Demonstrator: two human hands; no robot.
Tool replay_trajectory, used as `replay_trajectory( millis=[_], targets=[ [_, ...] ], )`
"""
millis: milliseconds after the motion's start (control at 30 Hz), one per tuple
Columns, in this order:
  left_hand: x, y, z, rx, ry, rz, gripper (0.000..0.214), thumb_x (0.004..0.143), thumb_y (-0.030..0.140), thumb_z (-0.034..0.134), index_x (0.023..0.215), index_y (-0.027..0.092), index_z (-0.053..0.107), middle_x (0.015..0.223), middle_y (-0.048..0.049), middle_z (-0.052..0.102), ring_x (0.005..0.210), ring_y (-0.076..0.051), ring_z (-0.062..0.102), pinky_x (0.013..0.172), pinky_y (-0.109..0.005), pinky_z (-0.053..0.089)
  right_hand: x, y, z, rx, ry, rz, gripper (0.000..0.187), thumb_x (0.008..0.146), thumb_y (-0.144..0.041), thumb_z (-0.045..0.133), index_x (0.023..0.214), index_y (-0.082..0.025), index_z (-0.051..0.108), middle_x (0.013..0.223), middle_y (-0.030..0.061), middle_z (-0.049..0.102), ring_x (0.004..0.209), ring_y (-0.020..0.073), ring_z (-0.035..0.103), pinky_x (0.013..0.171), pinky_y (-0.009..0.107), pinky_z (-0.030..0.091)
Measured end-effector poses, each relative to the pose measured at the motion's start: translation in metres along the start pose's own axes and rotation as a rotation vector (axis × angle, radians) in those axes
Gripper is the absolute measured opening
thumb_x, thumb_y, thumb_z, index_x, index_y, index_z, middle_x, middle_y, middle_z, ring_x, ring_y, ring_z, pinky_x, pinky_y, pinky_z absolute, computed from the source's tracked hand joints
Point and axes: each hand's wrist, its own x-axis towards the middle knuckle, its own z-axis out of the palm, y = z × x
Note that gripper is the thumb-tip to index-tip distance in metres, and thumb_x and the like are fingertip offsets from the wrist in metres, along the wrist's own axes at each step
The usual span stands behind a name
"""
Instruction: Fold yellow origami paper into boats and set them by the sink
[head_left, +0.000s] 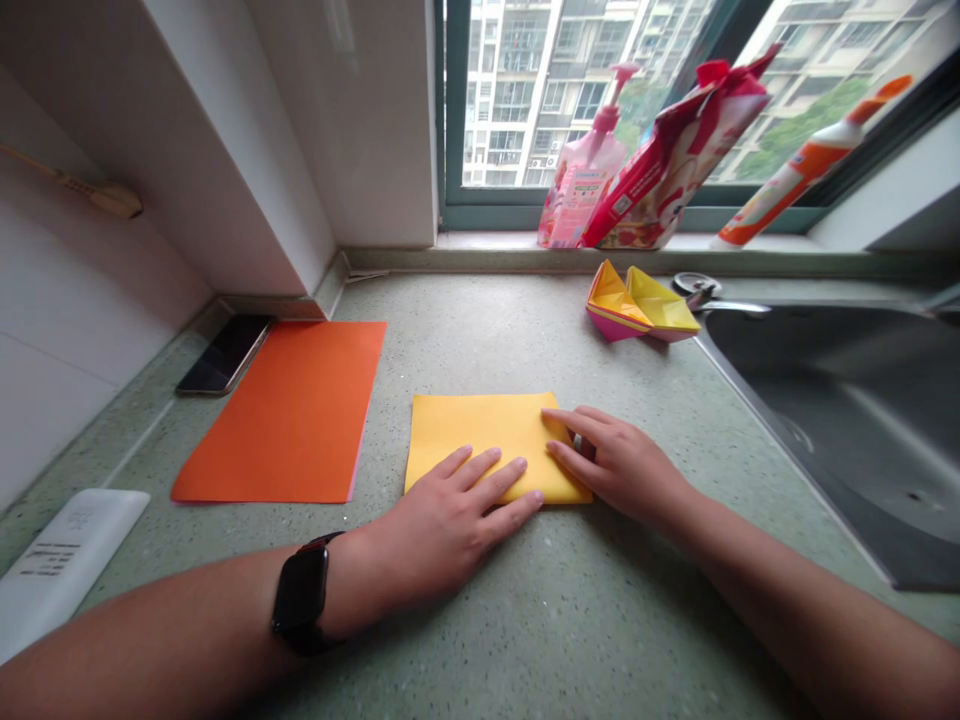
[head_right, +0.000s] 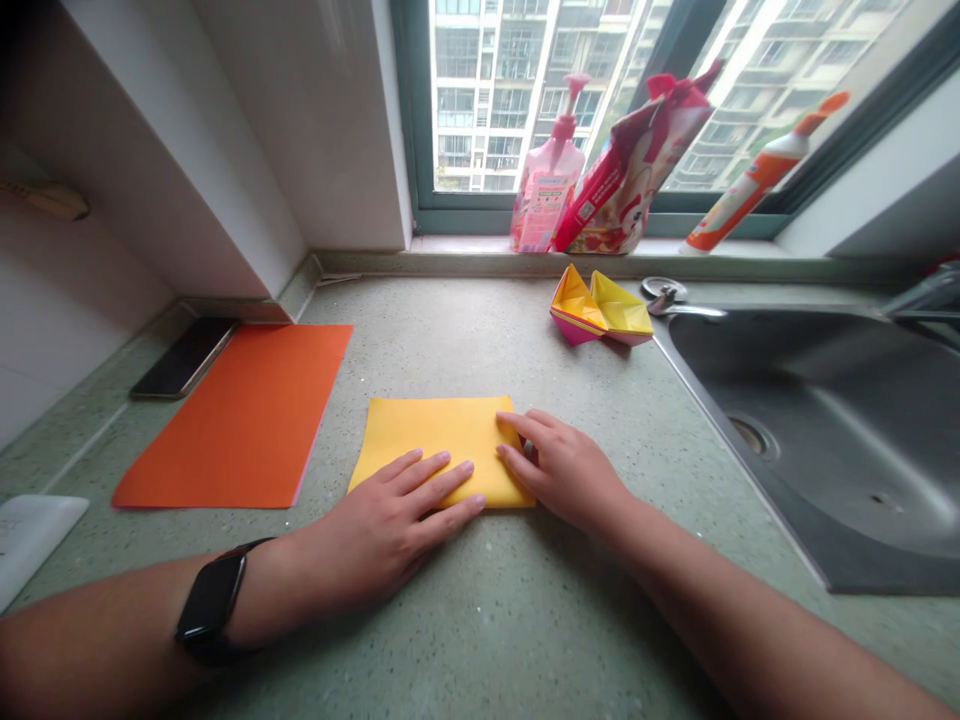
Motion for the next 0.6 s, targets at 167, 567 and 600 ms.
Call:
replay_trajectory(
  millis=[167,567,600],
  targets=[
    [0.0001,0.0001,0.0020,-0.007,-0.007,-0.003,0.049,0.115,0.026,0.049,0.164,0.023,0.051,0.169,-0.0134,0.052,0.150,-0.036,0.055,0.126,-0.055,0.043,0.0012,-0.0002,-0.0006,-0.001,-0.021,0.012,0.040,0.105,-0.042,0.056,0.137,-0.026,0.075,0.103,0.0090,0.075,0.086,0.0253,0.070,0.078,0.039,0.056],
    [-0.0002,0.0017,-0.0012,-0.017,-0.034,0.004,0.050,0.114,0.021,0.047,0.164,0.021,0.051,0.169,-0.0146,0.052,0.149,-0.037,0.057,0.125,-0.055,0.045,0.0028,0.0006,-0.0022,-0.016,-0.005,0.034,0.043,0.106,-0.042,0.053,0.138,-0.021,0.074,0.099,0.0088,0.074,0.083,0.0235,0.069,0.080,0.039,0.056],
    [-0.0002,0.0016,-0.0011,-0.018,-0.034,0.003,0.050,0.114,0.021,0.047,0.164,0.021,0.051,0.169,-0.0146,0.052,0.149,-0.037,0.057,0.125,-0.055,0.044,0.0028,0.0007,-0.0022,-0.015,-0.005,0.032,0.043,0.106,-0.042,0.053,0.138,-0.021,0.074,0.098,0.0086,0.074,0.082,0.0232,0.068,0.080,0.039,0.056]
  ],
)
